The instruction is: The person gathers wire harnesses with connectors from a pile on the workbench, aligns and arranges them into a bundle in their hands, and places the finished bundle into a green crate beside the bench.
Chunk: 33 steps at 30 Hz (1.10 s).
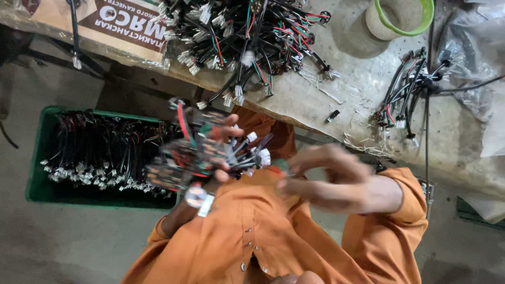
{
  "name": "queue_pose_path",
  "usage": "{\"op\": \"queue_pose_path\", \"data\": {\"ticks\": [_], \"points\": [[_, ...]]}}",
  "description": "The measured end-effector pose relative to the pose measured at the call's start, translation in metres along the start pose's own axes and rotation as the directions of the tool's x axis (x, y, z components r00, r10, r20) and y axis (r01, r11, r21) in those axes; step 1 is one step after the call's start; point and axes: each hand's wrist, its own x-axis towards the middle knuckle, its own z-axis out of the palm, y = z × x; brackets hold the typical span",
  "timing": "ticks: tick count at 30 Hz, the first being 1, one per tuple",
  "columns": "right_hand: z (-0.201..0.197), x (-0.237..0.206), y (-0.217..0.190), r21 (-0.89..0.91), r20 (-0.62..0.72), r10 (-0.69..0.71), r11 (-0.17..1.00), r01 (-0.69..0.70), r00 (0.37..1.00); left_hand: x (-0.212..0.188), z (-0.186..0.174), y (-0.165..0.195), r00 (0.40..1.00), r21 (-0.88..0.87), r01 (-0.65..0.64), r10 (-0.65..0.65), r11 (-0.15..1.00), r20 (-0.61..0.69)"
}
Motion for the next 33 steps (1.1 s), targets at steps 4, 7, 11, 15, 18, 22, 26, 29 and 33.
{"op": "queue_pose_path", "data": {"ticks": [4, 7, 11, 15, 18, 22, 26, 29, 33], "points": [[0.024, 0.034, 0.004, 0.020, -0.103, 0.208, 0.978, -0.207, 0.973, -0.030, -0.003, -0.020, 0.935, -0.126, 0.355, -0.353, 0.926, 0.040], [0.032, 0.039, 0.018, 0.237, 0.001, 0.407, 0.887, -0.396, 0.913, -0.044, -0.030, -0.042, 0.792, -0.491, 0.565, -0.602, 0.663, 0.099], [0.044, 0.029, 0.032, 0.502, 0.163, 0.494, 0.704, -0.503, 0.854, -0.045, -0.061, -0.062, 0.652, -0.806, 0.546, -0.721, 0.230, 0.236], [0.057, 0.025, 0.046, 0.591, 0.310, 0.447, 0.600, -0.538, 0.839, -0.042, -0.064, -0.050, 0.586, -0.751, 0.605, -0.787, 0.266, 0.192], [0.054, 0.032, 0.054, 0.657, 0.507, 0.429, 0.369, -0.657, 0.748, -0.040, -0.057, -0.026, 0.898, 0.076, 0.439, -0.436, 0.895, -0.054], [0.021, 0.044, 0.071, 0.576, 0.529, 0.421, 0.460, -0.676, 0.737, -0.031, -0.047, -0.008, 0.959, 0.228, 0.270, -0.240, 0.935, -0.154], [-0.008, 0.047, 0.132, -0.238, -0.250, 0.444, 0.833, -0.499, 0.860, -0.031, -0.035, -0.007, 0.934, 0.104, 0.301, -0.270, 0.948, -0.235], [-0.019, 0.032, 0.189, -0.705, -0.325, 0.114, 0.633, -0.321, 0.939, -0.032, -0.031, -0.007, 0.914, -0.041, 0.357, -0.358, 0.933, -0.189], [-0.036, 0.018, 0.227, 0.172, -0.366, 0.692, 0.708, -0.685, 0.623, -0.023, -0.035, -0.003, 0.974, -0.073, 0.184, -0.192, 0.980, -0.123]]}}
